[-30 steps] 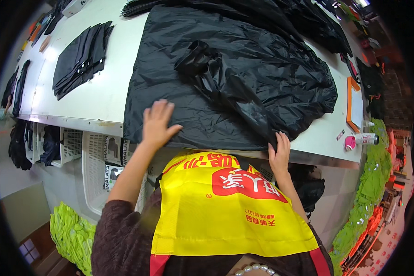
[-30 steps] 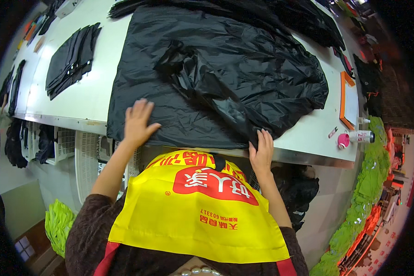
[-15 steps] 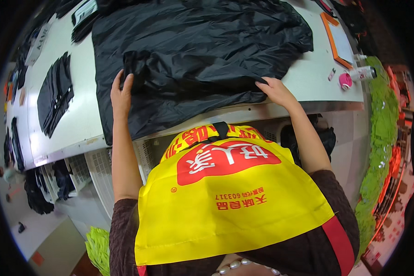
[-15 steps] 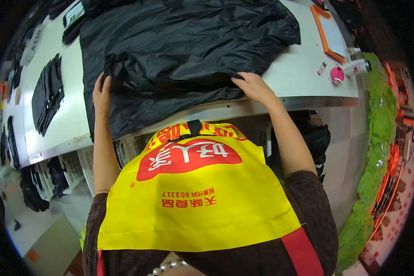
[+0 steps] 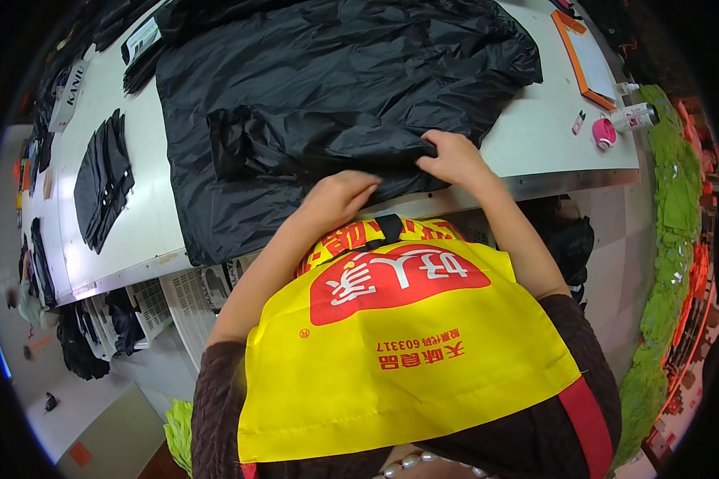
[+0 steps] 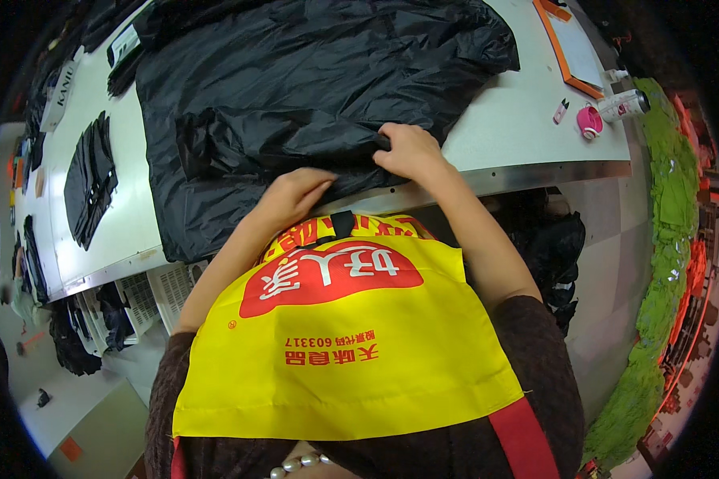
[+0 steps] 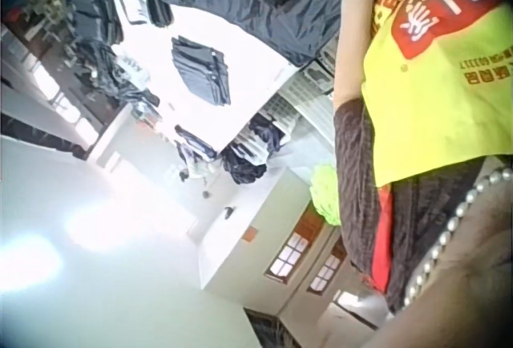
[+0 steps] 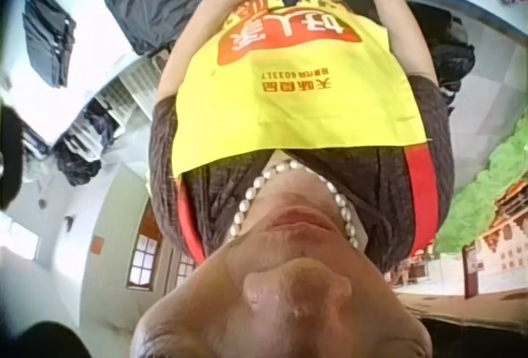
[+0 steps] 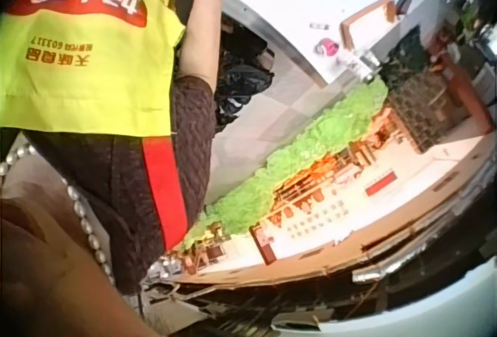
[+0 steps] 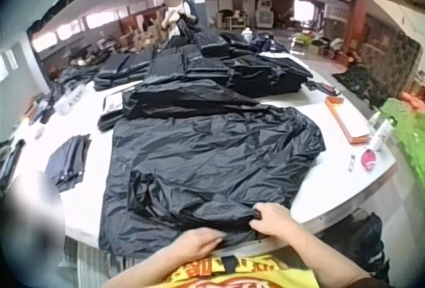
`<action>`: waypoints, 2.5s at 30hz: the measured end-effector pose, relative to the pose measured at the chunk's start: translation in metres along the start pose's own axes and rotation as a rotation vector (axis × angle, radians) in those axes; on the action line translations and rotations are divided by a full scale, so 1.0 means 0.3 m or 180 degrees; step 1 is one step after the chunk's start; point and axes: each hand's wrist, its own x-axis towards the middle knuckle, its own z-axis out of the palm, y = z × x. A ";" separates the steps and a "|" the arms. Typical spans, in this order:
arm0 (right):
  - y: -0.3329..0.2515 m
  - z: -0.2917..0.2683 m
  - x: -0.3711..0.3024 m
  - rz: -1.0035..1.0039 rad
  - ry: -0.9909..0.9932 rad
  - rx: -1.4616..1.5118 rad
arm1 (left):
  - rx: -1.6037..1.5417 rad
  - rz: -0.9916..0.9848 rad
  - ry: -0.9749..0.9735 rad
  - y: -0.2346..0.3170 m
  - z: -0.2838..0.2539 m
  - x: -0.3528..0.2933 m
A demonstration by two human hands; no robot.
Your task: The person folds a black raincoat on a white table. They smooth the fabric, fold the sleeves inward, fold the body in half, and then fold it into a compact rectangle. The folded coat is placed on a stack of similar items.
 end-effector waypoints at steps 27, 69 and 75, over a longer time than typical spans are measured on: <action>0.182 -0.067 -0.112 0.0697 -0.0386 0.0938 | 0.1351 0.0885 -0.0845 -0.041 0.169 0.128; 0.115 0.052 -0.283 0.0274 0.1536 -0.0350 | 0.0767 0.1012 -0.0948 -0.044 0.217 0.155; 0.149 0.089 -0.180 0.0090 0.1789 0.0244 | 0.1363 0.1191 -0.0977 -0.071 0.212 0.159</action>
